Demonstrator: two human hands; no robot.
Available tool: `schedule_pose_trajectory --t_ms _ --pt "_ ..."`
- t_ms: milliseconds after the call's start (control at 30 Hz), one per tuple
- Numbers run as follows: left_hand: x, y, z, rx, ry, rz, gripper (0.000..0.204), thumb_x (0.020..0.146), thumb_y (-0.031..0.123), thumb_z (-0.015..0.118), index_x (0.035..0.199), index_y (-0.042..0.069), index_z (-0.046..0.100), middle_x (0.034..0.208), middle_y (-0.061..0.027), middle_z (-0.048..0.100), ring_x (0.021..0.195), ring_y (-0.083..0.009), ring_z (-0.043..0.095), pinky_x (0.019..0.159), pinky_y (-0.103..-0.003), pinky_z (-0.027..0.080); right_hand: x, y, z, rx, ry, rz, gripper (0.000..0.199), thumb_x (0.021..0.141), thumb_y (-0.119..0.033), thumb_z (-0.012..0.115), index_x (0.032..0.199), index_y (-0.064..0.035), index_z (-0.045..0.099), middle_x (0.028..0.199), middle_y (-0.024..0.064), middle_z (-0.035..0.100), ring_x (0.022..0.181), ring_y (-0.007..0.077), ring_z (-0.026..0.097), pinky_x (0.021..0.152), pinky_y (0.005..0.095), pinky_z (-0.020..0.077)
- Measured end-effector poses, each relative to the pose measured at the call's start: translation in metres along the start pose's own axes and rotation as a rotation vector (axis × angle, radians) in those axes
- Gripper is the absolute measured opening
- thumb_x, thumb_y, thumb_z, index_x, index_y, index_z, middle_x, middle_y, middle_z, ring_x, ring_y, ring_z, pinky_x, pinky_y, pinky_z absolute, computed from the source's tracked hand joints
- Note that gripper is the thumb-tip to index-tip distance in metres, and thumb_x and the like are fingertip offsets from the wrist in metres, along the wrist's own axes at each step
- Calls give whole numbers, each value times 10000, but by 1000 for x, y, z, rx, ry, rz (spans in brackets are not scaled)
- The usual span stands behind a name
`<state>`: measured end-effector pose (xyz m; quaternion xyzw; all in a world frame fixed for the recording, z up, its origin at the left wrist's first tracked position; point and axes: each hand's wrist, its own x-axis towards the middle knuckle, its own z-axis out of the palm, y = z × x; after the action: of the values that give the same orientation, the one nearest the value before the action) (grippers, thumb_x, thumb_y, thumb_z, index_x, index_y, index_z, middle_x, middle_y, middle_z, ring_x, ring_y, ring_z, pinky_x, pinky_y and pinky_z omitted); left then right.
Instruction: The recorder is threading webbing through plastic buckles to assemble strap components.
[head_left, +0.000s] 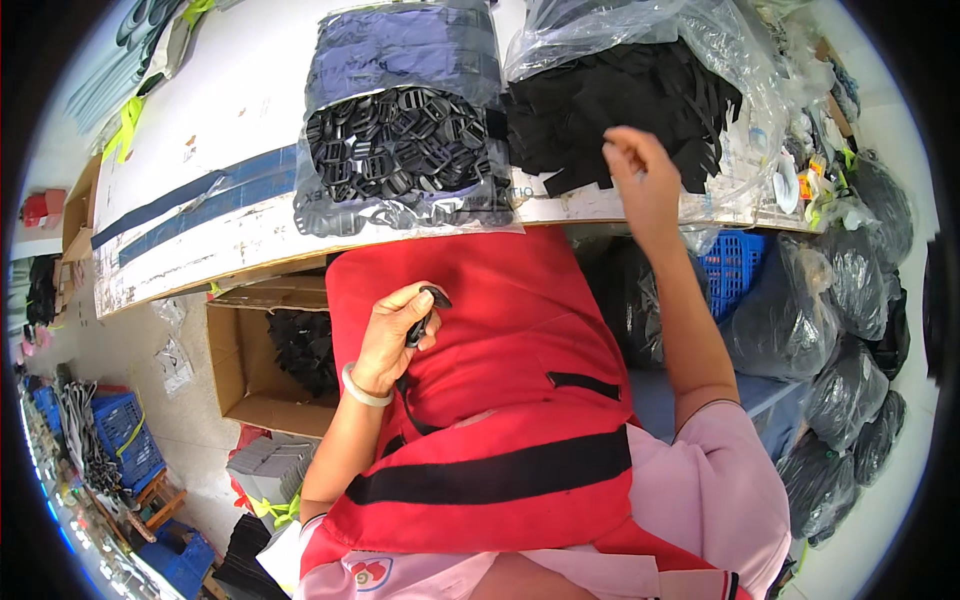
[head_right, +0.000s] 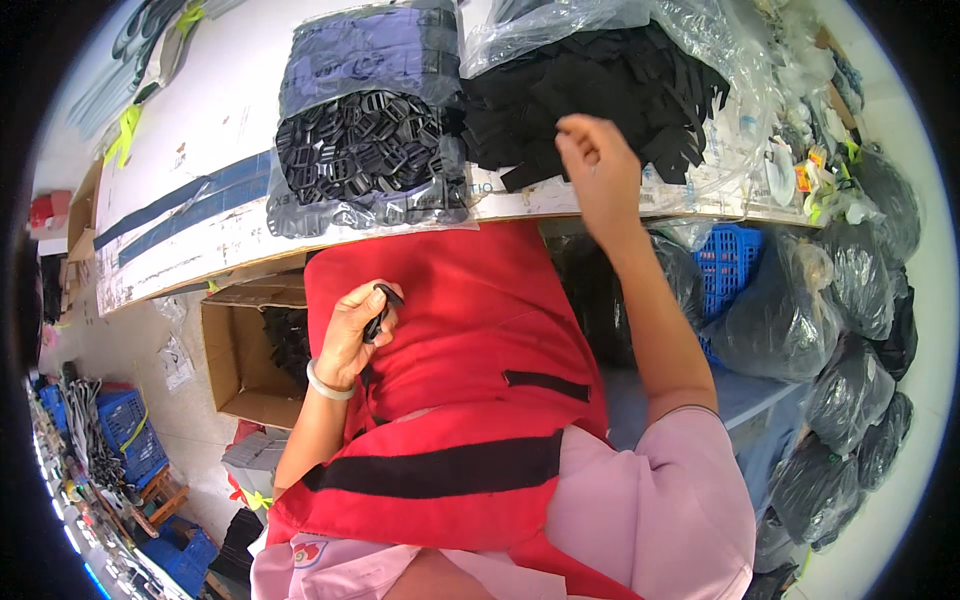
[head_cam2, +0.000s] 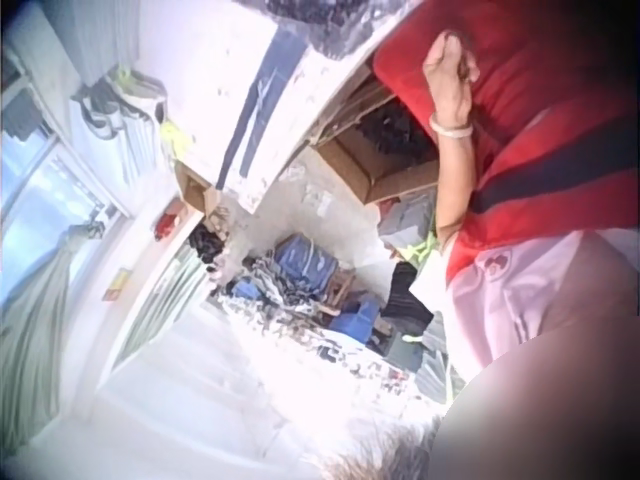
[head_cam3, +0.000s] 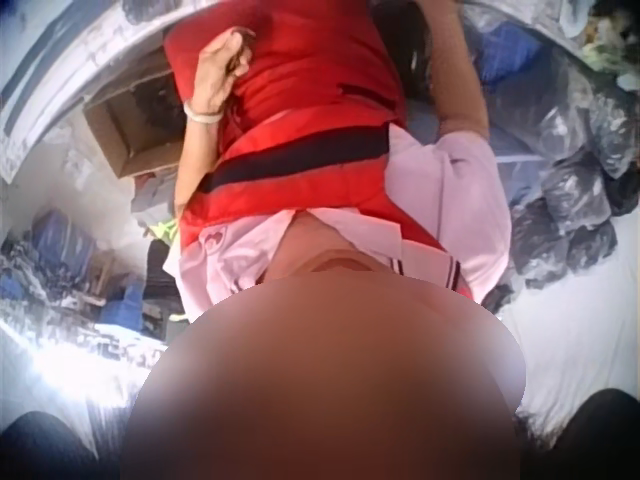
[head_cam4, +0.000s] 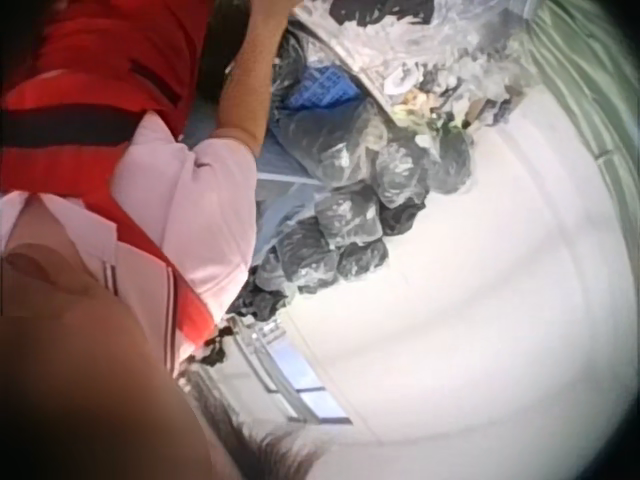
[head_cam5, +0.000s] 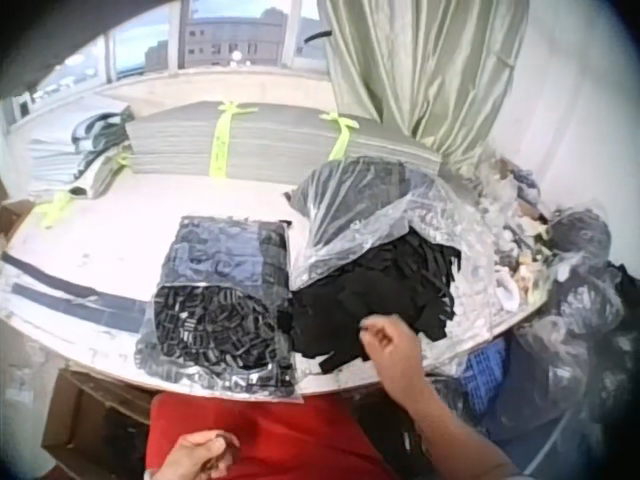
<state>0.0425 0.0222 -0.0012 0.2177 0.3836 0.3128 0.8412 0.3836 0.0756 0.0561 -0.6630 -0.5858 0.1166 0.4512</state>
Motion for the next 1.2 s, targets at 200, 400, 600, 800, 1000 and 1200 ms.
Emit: schedule_pose_trajectory --t_ms 200,400,600,800,1000,1200 --pt "1 -1 11 -48 20 -36 192 944 208 598 973 23 637 745 -39 602 516 -98 498 429 -211 378 46 40 11 -404 29 -291 164 818 -118 696 955 -33 668 900 77 636 859 263 582 787 347 474" --pt "-6 12 10 109 114 111 141 930 135 608 908 -1 635 670 -31 580 482 -91 486 430 -220 370 28 -50 21 73 87 -179 134 879 -105 661 958 -2 629 850 68 624 734 129 562 686 252 461" --pt "-5 25 19 378 266 226 113 868 92 684 807 -2 685 650 -20 589 521 -46 511 466 -190 388 -65 -110 66 456 -720 221 148 933 -152 599 937 -7 626 765 -3 597 694 37 509 622 211 421" --pt "-12 19 16 649 292 535 115 818 17 702 931 0 708 769 -19 620 611 -67 549 533 -207 436 -89 -106 84 646 -904 621 177 927 -178 611 885 -9 642 718 -49 592 639 0 474 549 183 363" --pt "-12 19 11 784 334 623 137 771 5 717 907 4 698 746 -61 610 653 -144 575 592 -267 449 -90 -105 85 569 -929 695 160 921 -170 609 869 -21 641 702 -50 581 616 -5 475 529 172 349" --pt "-13 22 9 1066 342 775 164 774 32 727 920 -18 672 772 -94 606 651 -197 605 595 -291 476 -97 -106 87 859 -823 894 147 932 -176 597 904 -33 615 642 5 577 460 50 495 417 201 376"
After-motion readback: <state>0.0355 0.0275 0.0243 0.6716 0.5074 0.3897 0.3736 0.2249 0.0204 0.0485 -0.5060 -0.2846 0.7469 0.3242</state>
